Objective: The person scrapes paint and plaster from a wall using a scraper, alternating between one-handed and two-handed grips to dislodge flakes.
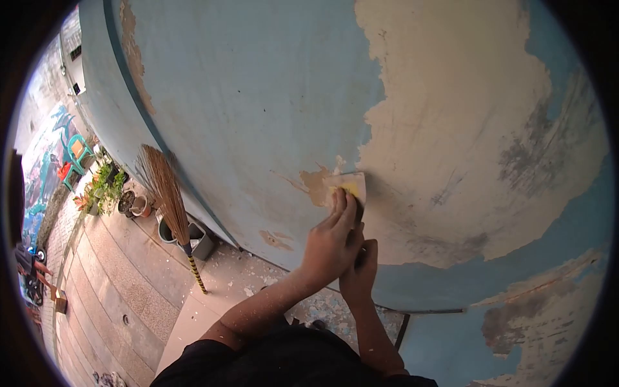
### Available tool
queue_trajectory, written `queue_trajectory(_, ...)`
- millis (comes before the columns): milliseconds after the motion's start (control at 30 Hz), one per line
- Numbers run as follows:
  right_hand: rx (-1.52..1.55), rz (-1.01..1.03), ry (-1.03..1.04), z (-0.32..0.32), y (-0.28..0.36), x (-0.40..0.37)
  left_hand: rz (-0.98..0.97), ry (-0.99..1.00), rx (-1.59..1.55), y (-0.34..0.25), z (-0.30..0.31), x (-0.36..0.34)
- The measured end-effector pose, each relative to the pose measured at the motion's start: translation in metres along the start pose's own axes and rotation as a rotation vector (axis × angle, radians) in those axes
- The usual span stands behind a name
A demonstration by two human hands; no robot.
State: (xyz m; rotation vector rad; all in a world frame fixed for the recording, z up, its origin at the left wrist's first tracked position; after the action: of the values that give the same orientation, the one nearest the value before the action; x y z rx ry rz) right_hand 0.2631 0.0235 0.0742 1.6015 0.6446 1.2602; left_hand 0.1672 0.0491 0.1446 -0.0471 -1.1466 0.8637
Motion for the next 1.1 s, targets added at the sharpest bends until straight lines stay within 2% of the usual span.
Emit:
queue_trajectory(67,-0.120,-0.027,-0.047,0.008,0.013,-0.004,-0.019,-0.009,-0.021,0.002,0.001,0.000)
queue_trajectory(133,-0.117,-0.093,-0.007,-0.006,0.006,0.010,0.128,0.021,-0.100,0.019,0.019,0.026)
queue_trajectory(167,-0.100,-0.156,0.029,-0.014,-0.002,0.015,0.084,0.030,-0.070,0.021,0.017,0.027)
queue_trajectory(233,-0.136,-0.071,0.049,-0.013,-0.013,0.007,0.048,-0.027,-0.041,0.022,0.018,0.016)
queue_trajectory(300,-0.056,-0.151,0.024,0.004,-0.019,-0.007,0.047,-0.007,-0.063,0.006,0.009,0.006)
queue_trajectory(433,-0.131,-0.080,-0.062,-0.003,0.023,0.003,0.012,-0.040,-0.048,-0.001,0.017,0.016)
queue_trajectory(467,-0.127,-0.082,0.017,-0.021,0.020,0.017,0.008,-0.042,-0.047,0.008,0.026,0.026)
queue_trajectory(533,-0.120,-0.091,0.109,-0.044,0.012,0.030,0.227,-0.024,-0.117,0.050,0.048,0.044)
queue_trajectory(600,-0.164,-0.016,0.137,-0.056,0.011,0.034,0.224,-0.081,-0.129,0.057,0.054,0.041)
queue_trajectory(633,-0.161,-0.008,0.139,-0.048,0.009,0.029,0.139,-0.122,-0.081,0.049,0.050,0.037)
queue_trajectory(700,-0.147,-0.132,0.077,-0.011,-0.008,0.005,0.153,0.014,-0.094,0.026,0.020,0.015)
queue_trajectory(800,-0.309,-0.143,0.015,0.009,0.014,-0.005,0.091,-0.002,-0.158,0.010,0.013,0.007)
queue_trajectory(867,-0.241,-0.203,0.093,-0.024,0.017,0.015,0.169,-0.033,-0.157,0.038,0.030,0.022)
queue_trajectory(900,-0.208,-0.104,0.116,-0.044,0.011,0.026,0.222,-0.088,-0.123,0.056,0.042,0.027)
queue_trajectory(967,-0.282,-0.038,0.231,-0.085,0.010,0.040,0.308,-0.060,-0.092,0.086,0.050,0.028)
queue_trajectory(1033,-0.296,0.003,0.197,-0.076,0.008,0.035,0.292,-0.098,-0.092,0.091,0.061,0.029)
queue_trajectory(1100,-0.333,0.034,0.160,-0.048,0.011,0.016,0.236,-0.009,-0.127,0.066,0.032,0.016)
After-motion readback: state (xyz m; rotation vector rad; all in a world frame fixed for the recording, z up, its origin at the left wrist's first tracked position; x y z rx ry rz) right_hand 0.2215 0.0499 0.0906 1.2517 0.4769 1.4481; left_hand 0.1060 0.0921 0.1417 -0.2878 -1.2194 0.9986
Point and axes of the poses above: each hand's wrist, its own x-axis towards the middle knuckle, its own z-axis out of the back of the hand, y = z × x, the point moved 10 cm from there along x, towards the middle knuckle
